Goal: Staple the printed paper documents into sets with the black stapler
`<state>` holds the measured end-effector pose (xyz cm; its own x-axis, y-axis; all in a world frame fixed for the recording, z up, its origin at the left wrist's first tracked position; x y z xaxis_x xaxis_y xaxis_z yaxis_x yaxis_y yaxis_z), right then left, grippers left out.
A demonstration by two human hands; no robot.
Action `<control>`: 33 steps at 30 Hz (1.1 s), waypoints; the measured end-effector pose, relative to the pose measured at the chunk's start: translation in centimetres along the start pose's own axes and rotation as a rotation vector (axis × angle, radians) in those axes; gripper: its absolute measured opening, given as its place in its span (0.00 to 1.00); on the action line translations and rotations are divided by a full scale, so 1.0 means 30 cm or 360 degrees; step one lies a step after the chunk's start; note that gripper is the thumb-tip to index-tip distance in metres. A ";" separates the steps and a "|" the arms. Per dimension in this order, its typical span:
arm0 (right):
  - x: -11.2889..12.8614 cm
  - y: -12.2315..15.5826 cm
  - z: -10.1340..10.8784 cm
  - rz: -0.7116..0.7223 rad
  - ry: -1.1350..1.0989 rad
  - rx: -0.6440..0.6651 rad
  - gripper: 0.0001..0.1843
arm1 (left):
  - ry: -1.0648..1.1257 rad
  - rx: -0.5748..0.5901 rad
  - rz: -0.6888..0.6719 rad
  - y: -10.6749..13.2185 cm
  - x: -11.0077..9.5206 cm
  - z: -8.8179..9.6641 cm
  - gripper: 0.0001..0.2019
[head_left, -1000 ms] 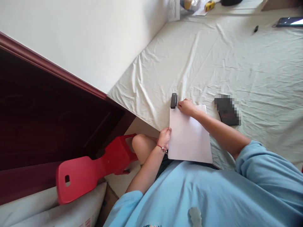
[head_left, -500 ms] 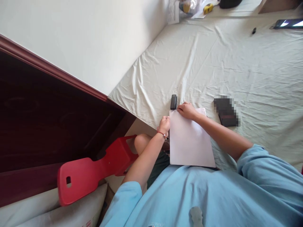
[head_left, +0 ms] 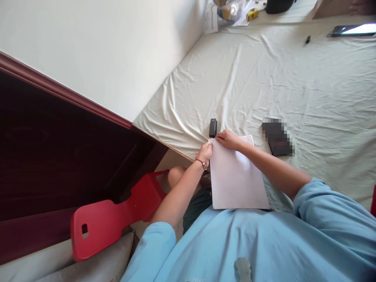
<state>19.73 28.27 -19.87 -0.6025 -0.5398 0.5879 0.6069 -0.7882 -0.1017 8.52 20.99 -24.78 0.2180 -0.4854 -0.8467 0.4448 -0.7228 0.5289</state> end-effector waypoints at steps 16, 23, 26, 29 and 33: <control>0.034 0.013 -0.003 0.0047 0.0130 -0.0009 0.19 | 0.0288 0.0089 0.0009 0.033 0.030 -0.016 0.07; 0.068 0.035 0.021 0.0134 0.0311 0.0003 0.19 | 0.0363 0.0108 -0.0068 0.024 0.033 -0.011 0.13; 0.083 0.039 0.036 0.0171 0.0328 -0.0007 0.19 | 0.0381 0.0129 -0.0118 0.027 0.023 -0.013 0.16; 0.097 0.045 0.054 0.0188 0.0319 -0.0033 0.20 | 0.0353 0.0098 -0.0164 0.034 0.010 -0.012 0.17; 0.117 0.052 0.076 0.0257 0.0331 -0.0082 0.18 | 0.0376 0.0098 -0.0228 0.047 -0.008 -0.017 0.16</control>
<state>19.76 25.81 -16.13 -0.5966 -0.7047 0.3839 0.6800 -0.6980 -0.2245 9.53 20.34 -23.84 0.3561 -0.2532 -0.8995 0.4340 -0.8077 0.3991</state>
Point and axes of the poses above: each hand's wrist, its own y-axis away from the middle knuckle, its own z-axis out of the back of the hand, x = y × z, the point moved 7 cm from there along -y, towards the middle knuckle, and after that the axes turned 11 degrees about -x, right-handed, at the moved point
